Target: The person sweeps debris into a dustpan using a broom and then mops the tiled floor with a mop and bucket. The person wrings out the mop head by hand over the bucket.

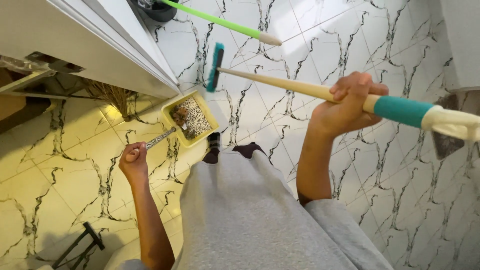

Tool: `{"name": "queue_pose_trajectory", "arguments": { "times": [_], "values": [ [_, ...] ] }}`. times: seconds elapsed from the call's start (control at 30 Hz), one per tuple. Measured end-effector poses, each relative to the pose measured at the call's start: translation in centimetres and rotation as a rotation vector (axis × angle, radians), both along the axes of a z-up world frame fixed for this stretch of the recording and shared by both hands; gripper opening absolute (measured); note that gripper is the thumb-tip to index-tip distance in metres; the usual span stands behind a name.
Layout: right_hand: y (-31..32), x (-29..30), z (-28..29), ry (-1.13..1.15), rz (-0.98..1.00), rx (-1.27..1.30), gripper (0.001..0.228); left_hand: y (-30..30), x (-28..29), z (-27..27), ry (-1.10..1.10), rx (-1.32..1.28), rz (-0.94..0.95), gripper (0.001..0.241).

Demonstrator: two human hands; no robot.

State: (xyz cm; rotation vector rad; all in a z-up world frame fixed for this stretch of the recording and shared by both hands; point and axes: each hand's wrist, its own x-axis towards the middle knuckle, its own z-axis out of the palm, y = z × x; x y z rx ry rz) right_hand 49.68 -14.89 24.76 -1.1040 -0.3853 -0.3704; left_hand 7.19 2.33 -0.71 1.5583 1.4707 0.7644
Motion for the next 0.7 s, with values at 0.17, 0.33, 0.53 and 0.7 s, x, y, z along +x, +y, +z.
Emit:
{"name": "queue_pose_trajectory", "arguments": {
  "times": [0.17,0.33,0.53,0.7],
  "values": [
    [-0.8,-2.8,-1.7,0.036,0.060,-0.059,0.027,-0.1,1.5,-1.0,0.023,-0.049,0.016,0.009],
    [0.9,-2.7,-7.7,0.154,0.043,-0.136,0.020,-0.2,2.1,-1.6,-0.012,-0.046,-0.008,0.009],
    [1.9,1.2,-8.5,0.291,-0.029,0.028,0.015,-0.3,2.0,-1.8,-0.006,-0.087,0.006,0.007],
    [-1.1,7.8,-10.9,0.202,-0.162,0.087,0.012,-0.6,2.7,-1.9,0.034,-0.099,0.022,0.008]
  ]
}}
